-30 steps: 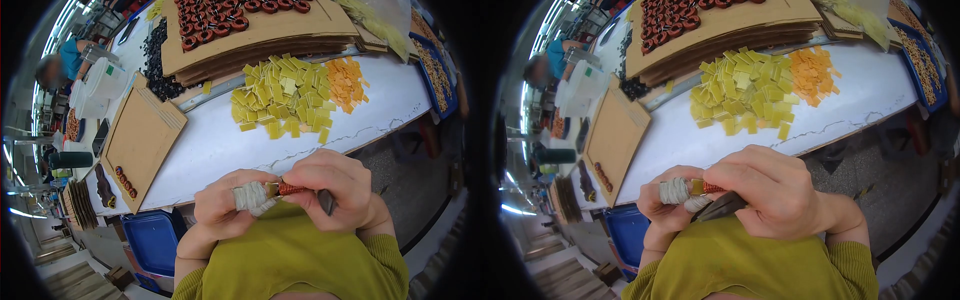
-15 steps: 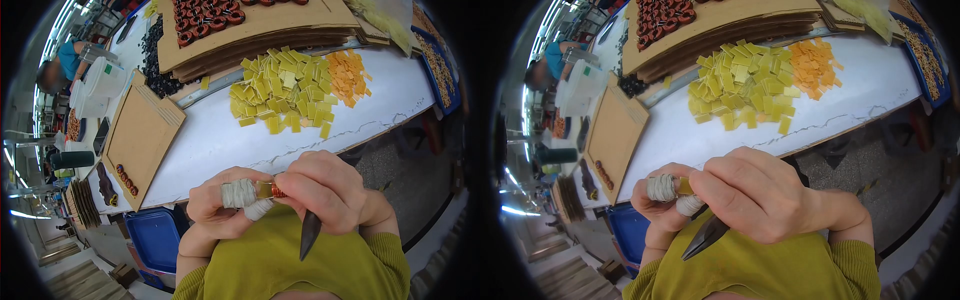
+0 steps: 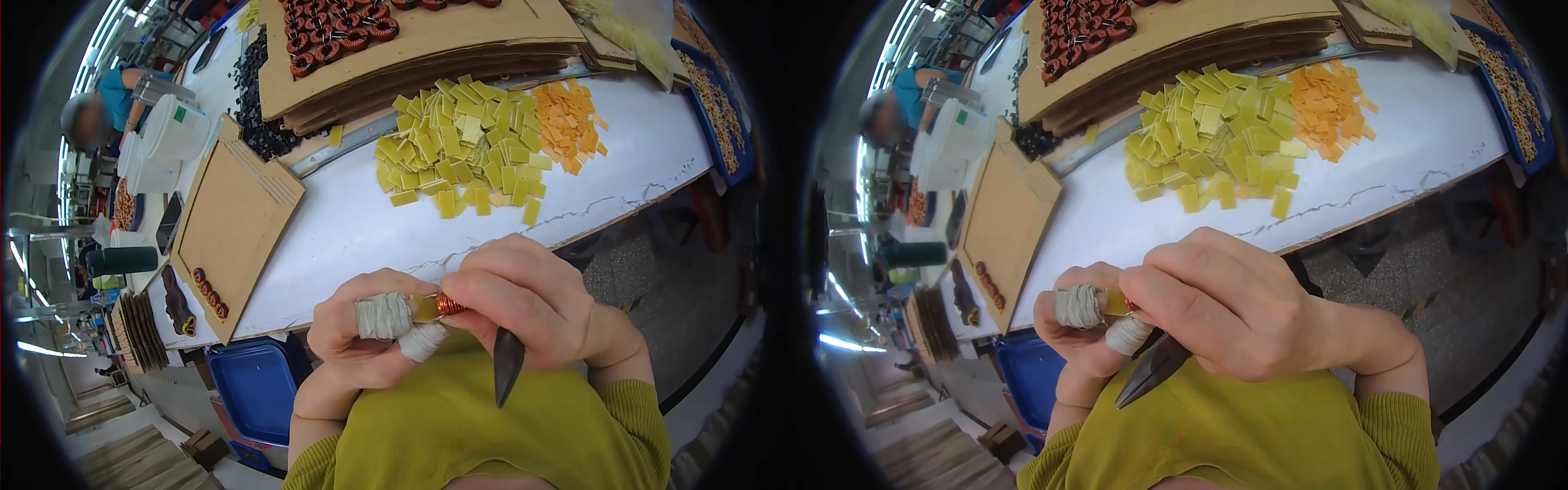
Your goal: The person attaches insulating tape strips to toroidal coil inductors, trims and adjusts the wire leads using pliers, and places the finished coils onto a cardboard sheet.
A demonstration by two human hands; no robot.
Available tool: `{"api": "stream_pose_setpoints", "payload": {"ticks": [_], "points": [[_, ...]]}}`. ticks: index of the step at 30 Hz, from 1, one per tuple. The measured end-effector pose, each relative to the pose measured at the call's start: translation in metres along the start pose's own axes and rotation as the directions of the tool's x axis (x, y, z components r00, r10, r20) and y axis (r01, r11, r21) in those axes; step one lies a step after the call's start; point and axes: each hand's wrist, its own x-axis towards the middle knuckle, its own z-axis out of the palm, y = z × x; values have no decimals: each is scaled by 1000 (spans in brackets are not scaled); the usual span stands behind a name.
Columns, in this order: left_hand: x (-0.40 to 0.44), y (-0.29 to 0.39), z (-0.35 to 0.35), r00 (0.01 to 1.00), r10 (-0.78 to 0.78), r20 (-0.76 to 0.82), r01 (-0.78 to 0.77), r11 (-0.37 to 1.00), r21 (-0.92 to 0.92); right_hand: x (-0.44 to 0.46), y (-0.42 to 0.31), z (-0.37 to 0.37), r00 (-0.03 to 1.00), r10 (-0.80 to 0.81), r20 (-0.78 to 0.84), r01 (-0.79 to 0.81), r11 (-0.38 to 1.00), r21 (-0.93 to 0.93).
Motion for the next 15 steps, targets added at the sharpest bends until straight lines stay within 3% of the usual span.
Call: {"api": "stream_pose_setpoints", "payload": {"ticks": [3,6,15], "points": [[2,0,0,997,63,52,-67,995,71,2,0,-6,996,63,58,-69,993,91],[0,2,-1,996,31,82,-42,989,140,2,-3,-7,992,116,58,-122,985,125],[4,3,4,995,66,77,-79,979,190,3,-10,-5,975,218,36,-221,966,132]]}}
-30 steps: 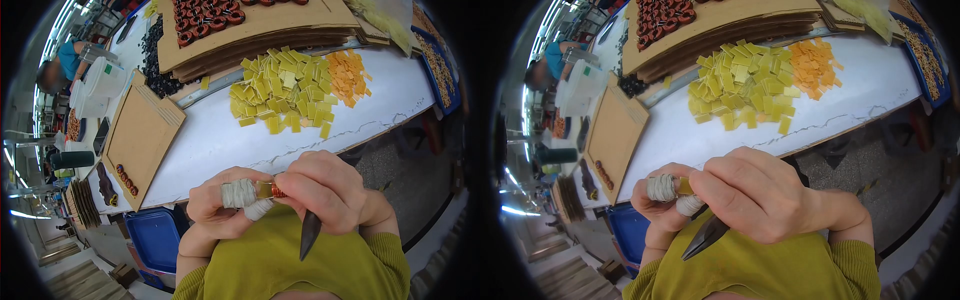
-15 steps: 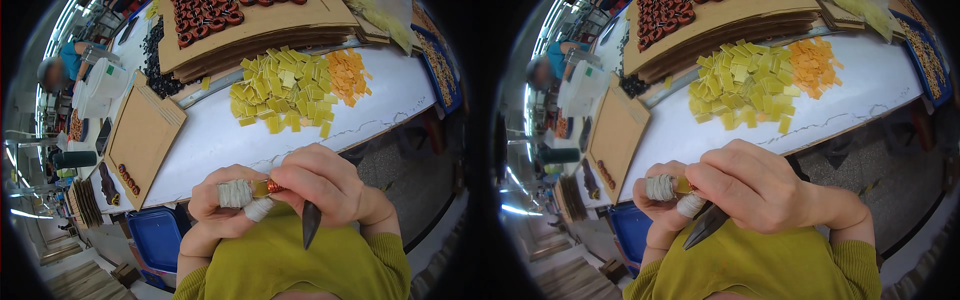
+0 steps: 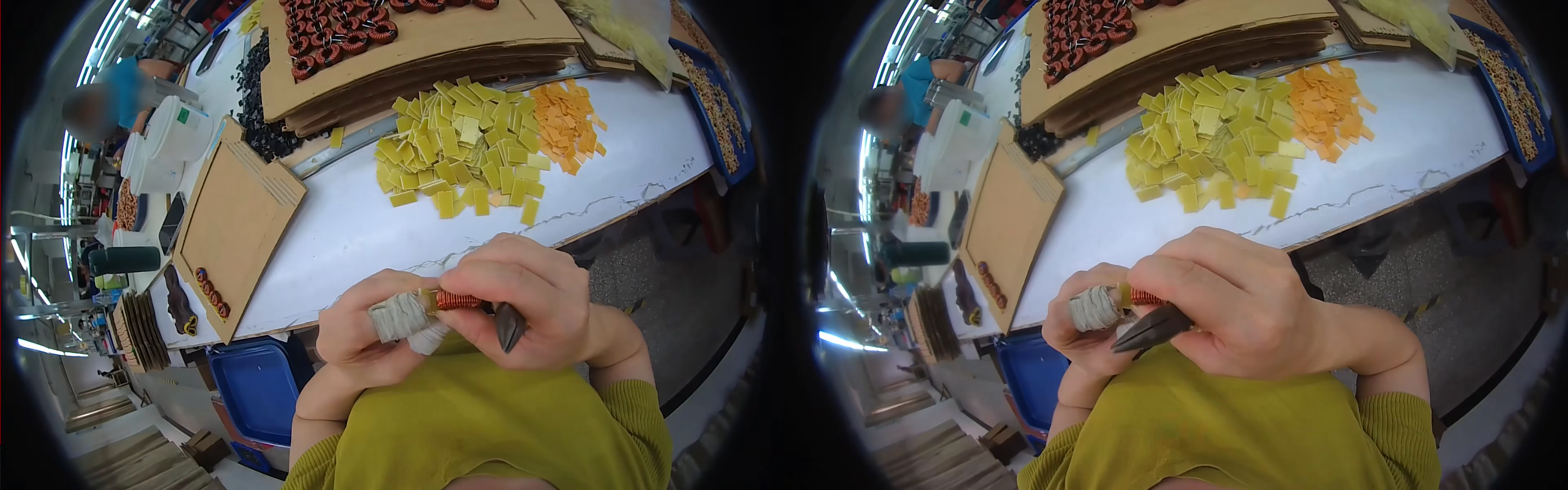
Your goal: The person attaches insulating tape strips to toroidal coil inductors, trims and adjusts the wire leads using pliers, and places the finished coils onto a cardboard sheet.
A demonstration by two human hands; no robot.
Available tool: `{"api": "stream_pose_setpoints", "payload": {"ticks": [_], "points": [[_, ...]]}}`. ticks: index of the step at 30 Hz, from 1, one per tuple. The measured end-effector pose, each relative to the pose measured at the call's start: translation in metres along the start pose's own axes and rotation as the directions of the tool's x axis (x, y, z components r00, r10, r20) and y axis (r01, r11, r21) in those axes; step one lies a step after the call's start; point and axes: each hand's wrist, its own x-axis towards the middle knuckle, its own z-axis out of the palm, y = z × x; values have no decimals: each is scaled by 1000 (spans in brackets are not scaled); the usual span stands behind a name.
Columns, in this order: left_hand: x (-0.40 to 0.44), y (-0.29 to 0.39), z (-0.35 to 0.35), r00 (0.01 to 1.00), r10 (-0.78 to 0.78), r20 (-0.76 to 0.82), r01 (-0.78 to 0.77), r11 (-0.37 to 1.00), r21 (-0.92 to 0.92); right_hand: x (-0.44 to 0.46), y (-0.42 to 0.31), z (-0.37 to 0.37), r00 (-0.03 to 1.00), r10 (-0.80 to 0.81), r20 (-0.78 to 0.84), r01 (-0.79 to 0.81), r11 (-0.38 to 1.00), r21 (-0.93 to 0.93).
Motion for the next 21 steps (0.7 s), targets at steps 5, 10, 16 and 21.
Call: {"api": "stream_pose_setpoints", "payload": {"ticks": [5,10,16,21], "points": [[-2,4,-1,982,-189,12,189,981,-53,-3,7,-4,989,142,42,-146,982,116],[16,11,-8,981,43,188,-138,841,524,-11,4,9,818,562,119,-536,671,512],[17,-1,-7,961,85,264,-213,835,507,-12,4,4,740,639,210,-620,528,580],[23,-12,-15,931,101,351,-201,944,262,-16,2,5,809,572,139,-573,711,409]]}}
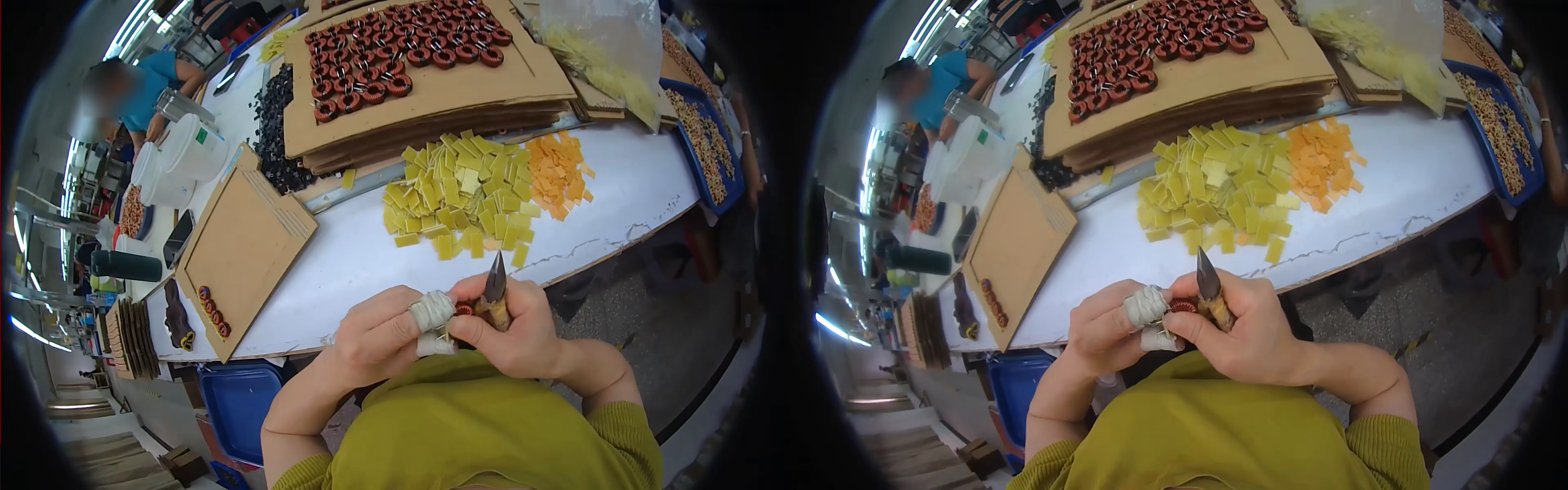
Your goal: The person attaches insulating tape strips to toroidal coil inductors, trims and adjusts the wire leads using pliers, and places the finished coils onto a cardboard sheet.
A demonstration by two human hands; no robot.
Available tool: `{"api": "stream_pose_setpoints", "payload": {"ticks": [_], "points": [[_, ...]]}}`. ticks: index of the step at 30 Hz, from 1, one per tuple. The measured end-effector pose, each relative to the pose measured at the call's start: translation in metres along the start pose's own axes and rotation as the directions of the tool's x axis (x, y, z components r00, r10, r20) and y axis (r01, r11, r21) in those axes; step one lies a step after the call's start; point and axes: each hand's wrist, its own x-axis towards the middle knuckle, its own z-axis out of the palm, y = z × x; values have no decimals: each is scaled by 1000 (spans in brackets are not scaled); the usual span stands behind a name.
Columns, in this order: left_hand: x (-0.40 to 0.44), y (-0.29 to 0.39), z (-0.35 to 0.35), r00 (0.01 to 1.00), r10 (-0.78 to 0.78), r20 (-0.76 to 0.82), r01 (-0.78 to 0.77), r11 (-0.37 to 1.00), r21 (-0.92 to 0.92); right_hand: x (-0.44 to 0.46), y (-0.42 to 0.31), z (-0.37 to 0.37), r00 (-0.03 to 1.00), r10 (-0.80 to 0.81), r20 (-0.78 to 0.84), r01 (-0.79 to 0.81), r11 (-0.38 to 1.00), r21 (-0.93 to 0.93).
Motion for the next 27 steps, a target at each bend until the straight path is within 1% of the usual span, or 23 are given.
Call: {"api": "stream_pose_setpoints", "payload": {"ticks": [1,3,4,6,7,9,10,11,14,15,16,18,19,21,22,25,27], "points": [[0,-1,2,1000,1,-18,0,998,60,0,-3,4,999,-11,-44,9,999,-50],[1,-3,7,998,20,-51,-10,983,182,5,-1,3,998,-13,-67,10,999,-45],[1,-4,7,998,18,-60,-6,982,187,8,-1,2,997,-15,-78,12,999,-43],[4,-6,7,997,12,-80,3,982,189,14,-3,-3,999,-46,-28,45,999,-31],[5,-5,4,998,-7,-65,19,983,185,16,-3,-5,999,-49,-5,49,999,-21],[6,4,-3,996,-80,-26,83,983,161,19,-10,-10,995,-76,59,79,995,-61],[4,7,-4,992,-126,-19,128,986,108,19,-12,-12,993,-72,95,79,994,-73],[5,7,-5,985,-170,-11,171,984,57,18,-10,-13,992,-68,106,81,989,-125],[1,13,-2,966,-259,-16,257,963,-79,15,-6,-17,958,150,245,-150,989,-17],[-2,12,0,960,-281,-17,277,953,-123,14,-4,-18,947,162,279,-163,986,-21],[-4,10,1,954,-299,-19,292,942,-165,13,-3,-17,944,180,278,-189,982,4],[-2,14,-2,947,-319,32,321,940,-113,11,-1,-13,936,218,276,-242,969,56],[-2,15,-3,942,-331,56,334,938,-86,10,-1,-11,935,220,278,-244,968,54],[-5,13,-3,952,-304,41,305,952,-23,10,-3,-9,934,220,281,-243,969,52],[-7,12,-2,956,-290,35,290,957,9,10,-3,-9,935,221,277,-234,972,15],[-11,11,-1,956,-284,71,288,957,-39,8,0,-8,938,224,266,-200,973,-112],[-14,5,0,956,-261,133,266,964,-21,5,4,-6,940,222,260,-168,963,-213]]}}
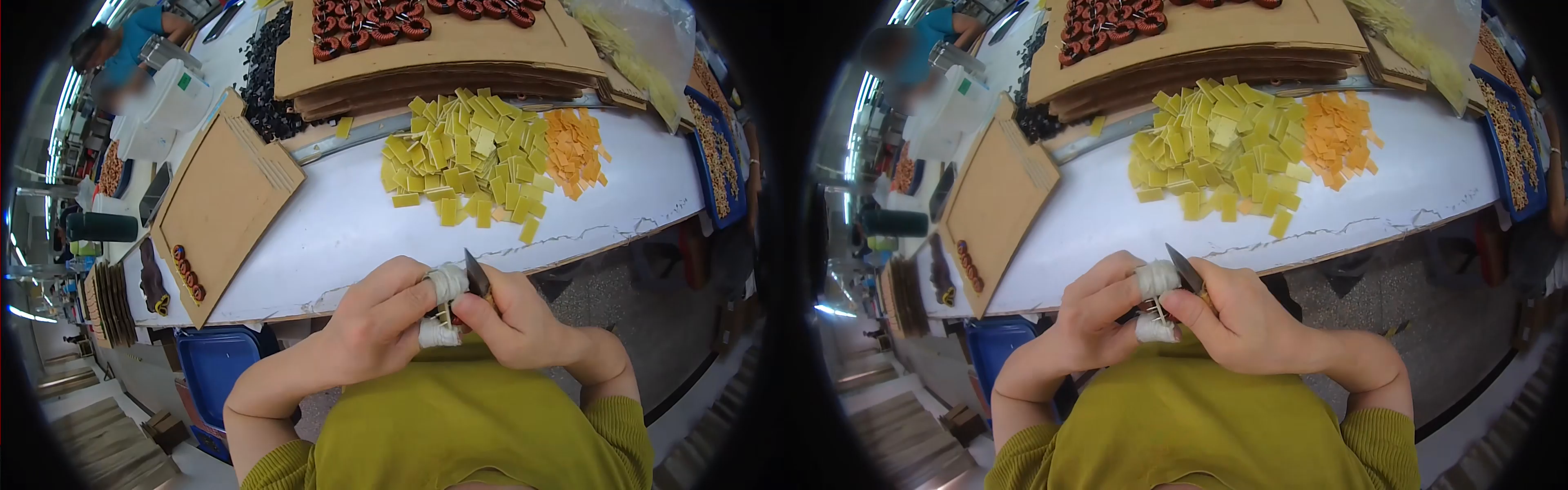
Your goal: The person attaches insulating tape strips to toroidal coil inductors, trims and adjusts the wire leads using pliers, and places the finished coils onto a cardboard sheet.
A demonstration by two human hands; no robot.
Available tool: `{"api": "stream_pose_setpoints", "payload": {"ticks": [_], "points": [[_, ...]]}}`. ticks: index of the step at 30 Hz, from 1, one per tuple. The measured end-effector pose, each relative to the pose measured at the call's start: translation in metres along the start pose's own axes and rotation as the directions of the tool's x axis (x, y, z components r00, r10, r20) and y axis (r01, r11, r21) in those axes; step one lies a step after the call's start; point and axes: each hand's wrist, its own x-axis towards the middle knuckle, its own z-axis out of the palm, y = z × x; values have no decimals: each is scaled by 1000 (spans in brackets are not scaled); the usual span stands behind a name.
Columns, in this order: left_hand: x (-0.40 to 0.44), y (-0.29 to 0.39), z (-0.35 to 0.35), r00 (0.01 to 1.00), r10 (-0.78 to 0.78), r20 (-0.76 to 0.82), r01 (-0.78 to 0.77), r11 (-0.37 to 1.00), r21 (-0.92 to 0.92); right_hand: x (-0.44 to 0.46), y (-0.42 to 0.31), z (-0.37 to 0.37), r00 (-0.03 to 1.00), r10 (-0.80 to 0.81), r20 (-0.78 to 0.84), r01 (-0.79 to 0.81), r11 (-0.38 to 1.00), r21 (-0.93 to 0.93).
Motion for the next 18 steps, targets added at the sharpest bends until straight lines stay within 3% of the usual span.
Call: {"api": "stream_pose_setpoints", "payload": {"ticks": [4,7,10,11,13,15,16,18], "points": [[-5,-4,14,998,-5,-65,8,999,53,5,13,2,1000,21,-13,-20,999,39],[-3,-1,13,996,-80,-30,81,995,54,6,19,-1,999,34,-3,-34,995,96],[-2,5,1,989,-139,43,142,989,-52,5,18,-5,1000,-2,-6,3,994,106],[-3,8,-2,979,-195,56,202,960,-193,3,14,-10,1000,-1,-12,2,998,64],[-6,12,-6,949,-297,103,311,833,-458,-1,7,-20,999,-29,-32,26,996,-83],[-10,17,-7,877,-440,193,410,477,-777,-7,3,-27,995,-81,-58,61,954,-295],[-11,18,-7,837,-483,259,415,250,-875,-8,2,-28,981,-190,-29,159,888,-431],[-15,13,-3,854,-472,219,374,264,-889,-9,-2,-27,953,-302,18,257,777,-574]]}}
